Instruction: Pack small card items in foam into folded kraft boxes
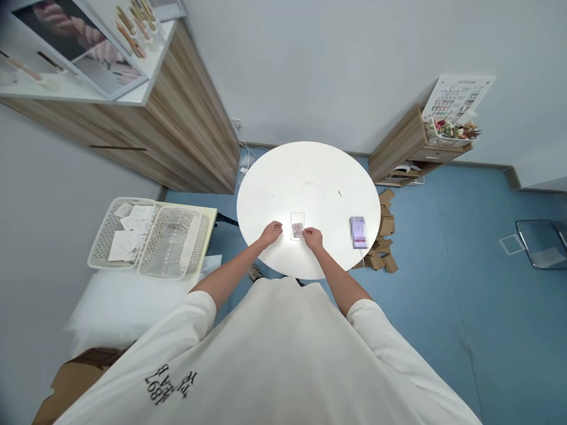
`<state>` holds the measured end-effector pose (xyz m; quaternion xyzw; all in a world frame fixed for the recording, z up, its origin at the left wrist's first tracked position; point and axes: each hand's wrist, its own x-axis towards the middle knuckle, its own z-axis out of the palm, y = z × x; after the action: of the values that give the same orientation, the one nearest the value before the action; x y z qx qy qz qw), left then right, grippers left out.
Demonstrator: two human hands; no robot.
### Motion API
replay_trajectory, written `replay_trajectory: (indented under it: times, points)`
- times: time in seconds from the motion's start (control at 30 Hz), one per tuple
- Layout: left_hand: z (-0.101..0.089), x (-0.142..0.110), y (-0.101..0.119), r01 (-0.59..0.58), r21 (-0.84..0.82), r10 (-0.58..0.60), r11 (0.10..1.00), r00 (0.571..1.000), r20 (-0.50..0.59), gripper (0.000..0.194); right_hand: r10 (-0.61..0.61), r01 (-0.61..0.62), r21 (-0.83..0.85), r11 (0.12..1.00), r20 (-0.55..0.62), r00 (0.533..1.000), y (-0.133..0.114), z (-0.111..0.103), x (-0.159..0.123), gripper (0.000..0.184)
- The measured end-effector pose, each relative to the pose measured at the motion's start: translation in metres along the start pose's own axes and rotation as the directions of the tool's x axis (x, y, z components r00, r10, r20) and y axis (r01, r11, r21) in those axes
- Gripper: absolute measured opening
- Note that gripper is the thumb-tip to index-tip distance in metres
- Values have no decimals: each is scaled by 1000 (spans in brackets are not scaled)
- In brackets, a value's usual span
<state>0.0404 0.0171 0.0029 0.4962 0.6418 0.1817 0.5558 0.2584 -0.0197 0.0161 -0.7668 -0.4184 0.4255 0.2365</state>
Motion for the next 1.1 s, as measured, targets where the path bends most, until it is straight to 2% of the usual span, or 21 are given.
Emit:
replay_trajectory:
  times: [0.13,0.27,0.47,0.7,0.87,1.0,1.1]
  points:
    - [29,-9,-12,81,-54,-79,995,996,37,32,39,-39,-15,999,27,999,22,-1,8,19]
    - [45,-17,-13,118,-68,-114,991,992,52,40,47,-46,-31,998,54,997,36,7,13,21]
    - [50,-21,-6,124,-28,-121,992,989,89,49,-18,28,-138,990,72,997,38,15,14,30]
    - [48,-13,-8,132,6,-132,991,987,87,45,-31,49,-184,982,100,995,37,15,13,29]
    - [42,3,-8,148,-12,-147,989,988,39,40,-6,14,-81,997,98,995,34,6,24,33]
    - [38,26,2,190,-105,-195,976,980,-37,37,45,-57,109,992,105,993,24,3,43,37]
    - [39,42,13,170,-165,-186,972,979,-87,39,89,-114,261,959,106,990,17,5,57,41]
